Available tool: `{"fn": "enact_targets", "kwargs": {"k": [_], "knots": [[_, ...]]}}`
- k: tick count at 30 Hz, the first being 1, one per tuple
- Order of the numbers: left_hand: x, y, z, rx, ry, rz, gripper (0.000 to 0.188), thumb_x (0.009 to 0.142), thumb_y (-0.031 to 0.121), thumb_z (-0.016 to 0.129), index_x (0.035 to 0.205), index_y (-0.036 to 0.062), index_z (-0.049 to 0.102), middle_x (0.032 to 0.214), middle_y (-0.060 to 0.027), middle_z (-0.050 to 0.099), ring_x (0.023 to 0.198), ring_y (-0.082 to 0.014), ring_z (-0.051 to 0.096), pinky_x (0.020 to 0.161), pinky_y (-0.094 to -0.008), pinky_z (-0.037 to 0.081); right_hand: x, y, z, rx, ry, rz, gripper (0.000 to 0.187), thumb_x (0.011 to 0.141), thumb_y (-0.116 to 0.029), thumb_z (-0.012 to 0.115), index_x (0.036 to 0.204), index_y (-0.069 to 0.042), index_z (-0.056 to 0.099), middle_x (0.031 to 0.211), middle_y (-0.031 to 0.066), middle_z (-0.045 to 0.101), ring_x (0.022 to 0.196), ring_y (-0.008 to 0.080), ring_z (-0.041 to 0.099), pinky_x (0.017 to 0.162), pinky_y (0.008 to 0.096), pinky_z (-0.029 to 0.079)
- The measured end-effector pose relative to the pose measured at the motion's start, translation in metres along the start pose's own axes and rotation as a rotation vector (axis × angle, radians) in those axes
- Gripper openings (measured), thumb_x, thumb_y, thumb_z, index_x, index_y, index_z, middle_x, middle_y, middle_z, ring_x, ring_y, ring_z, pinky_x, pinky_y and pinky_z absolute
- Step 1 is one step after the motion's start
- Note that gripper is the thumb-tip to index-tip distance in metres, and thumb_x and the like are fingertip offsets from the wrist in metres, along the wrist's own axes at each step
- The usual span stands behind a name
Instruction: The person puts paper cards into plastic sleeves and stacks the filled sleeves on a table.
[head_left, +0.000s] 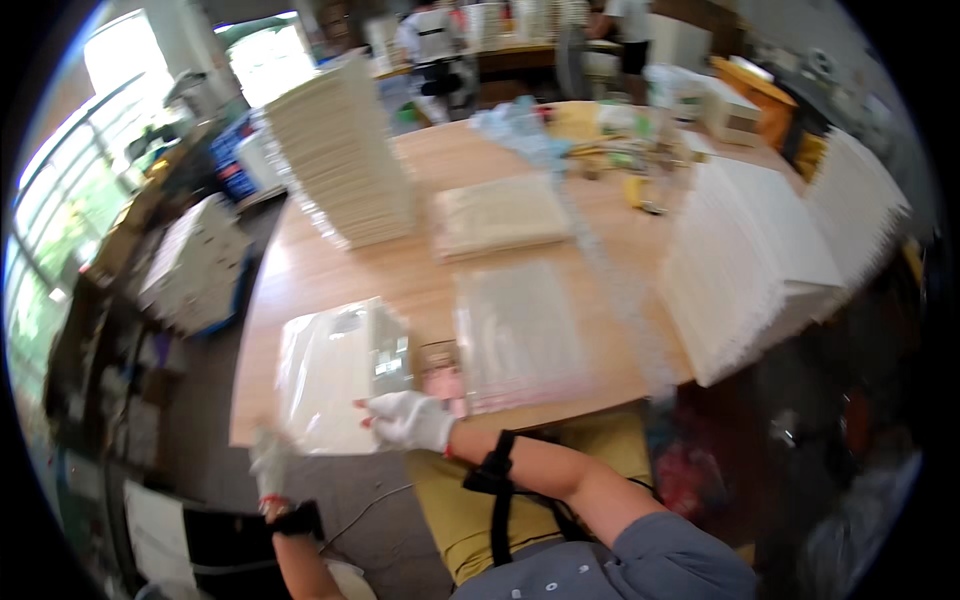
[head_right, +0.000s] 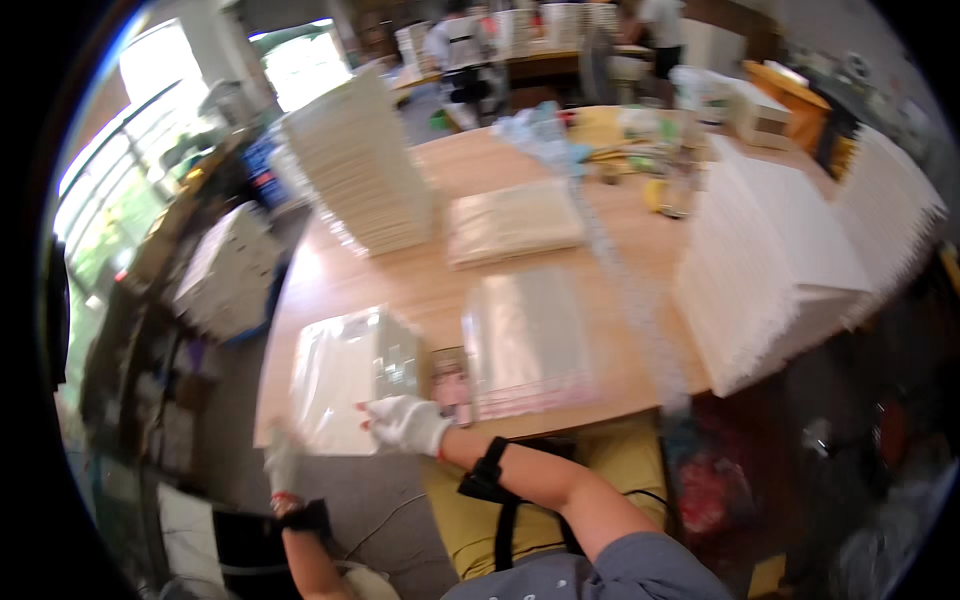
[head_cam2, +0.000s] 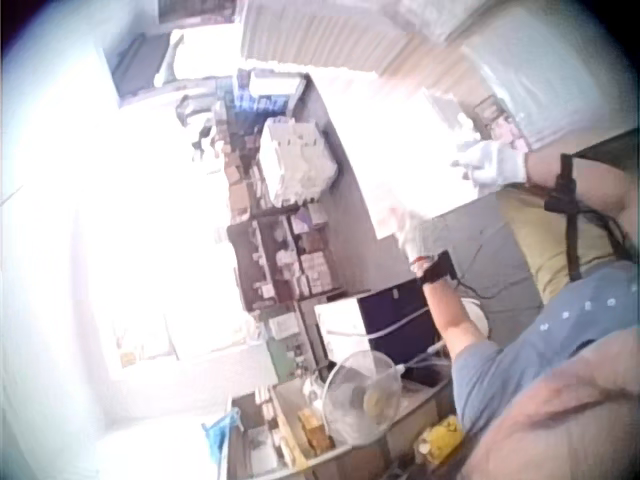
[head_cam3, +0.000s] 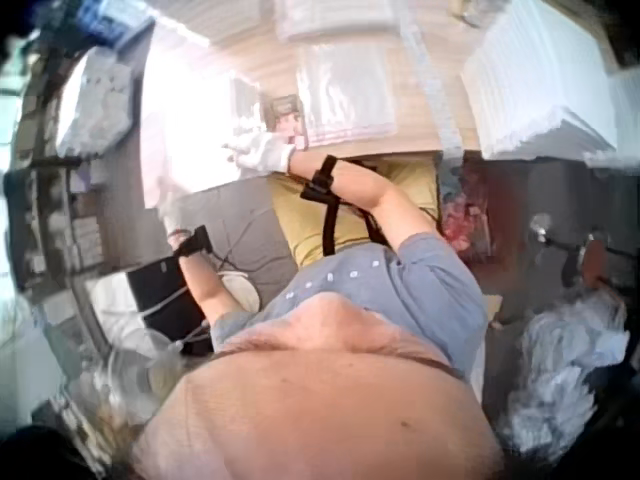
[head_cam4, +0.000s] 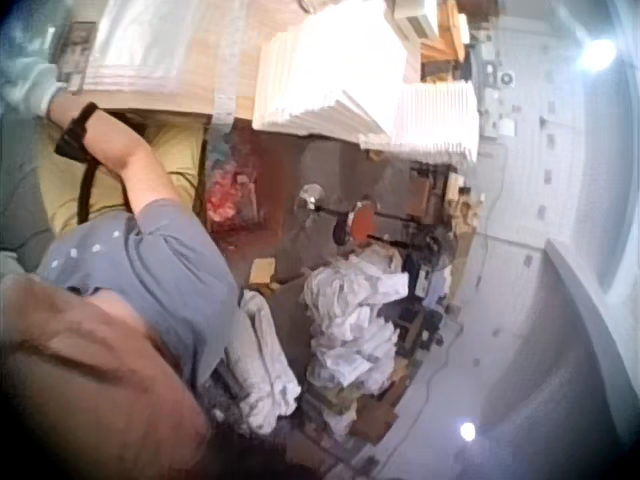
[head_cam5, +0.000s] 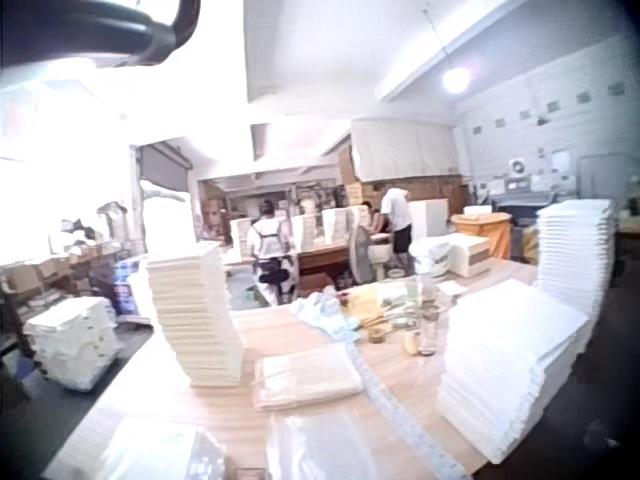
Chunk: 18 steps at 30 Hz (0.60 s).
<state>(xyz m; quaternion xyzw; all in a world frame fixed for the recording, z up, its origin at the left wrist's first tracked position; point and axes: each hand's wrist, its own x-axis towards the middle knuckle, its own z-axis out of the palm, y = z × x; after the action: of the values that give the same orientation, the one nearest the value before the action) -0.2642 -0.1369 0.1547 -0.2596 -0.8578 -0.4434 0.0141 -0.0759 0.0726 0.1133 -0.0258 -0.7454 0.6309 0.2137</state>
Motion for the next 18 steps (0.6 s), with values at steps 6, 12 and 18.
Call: {"fn": "enact_targets", "kwargs": {"k": [6,12,18], "knots": [[-0.110,0.086,0.078,-0.226,0.242,0.729,0.028,0.089,0.010,0.054,0.113,-0.0040,0.056,0.112,-0.0172,0.058,0.101,-0.0292,0.057,0.087,-0.0356,0.048,-0.120,-0.066,-0.131,-0.364,0.311,-0.178,0.024,0.089,-0.019,0.050,0.098,0.002,0.059,0.080,0.0099,0.060,0.074,0.0203,0.059,0.066,0.0313,0.048],[-0.169,0.157,0.267,0.097,-0.711,0.760,0.040,0.079,0.026,0.064,0.114,0.0069,0.057,0.130,-0.0186,0.047,0.127,-0.0389,0.035,0.106,-0.0560,0.020,-0.266,-0.195,-0.264,-0.957,1.078,0.021,0.017,0.089,-0.015,0.052,0.088,0.001,0.060,0.074,0.0062,0.059,0.065,0.0135,0.056,0.060,0.0257,0.046],[-0.108,0.143,0.348,0.434,-0.552,0.921,0.049,0.082,0.032,0.054,0.123,0.0065,0.052,0.138,-0.0179,0.040,0.131,-0.0419,0.029,0.107,-0.0625,0.010,-0.371,-0.234,-0.363,-0.296,1.599,0.012,0.017,0.091,-0.015,0.050,0.097,-0.003,0.060,0.079,0.0034,0.061,0.060,0.0086,0.053,0.053,0.0270,0.049]]}}
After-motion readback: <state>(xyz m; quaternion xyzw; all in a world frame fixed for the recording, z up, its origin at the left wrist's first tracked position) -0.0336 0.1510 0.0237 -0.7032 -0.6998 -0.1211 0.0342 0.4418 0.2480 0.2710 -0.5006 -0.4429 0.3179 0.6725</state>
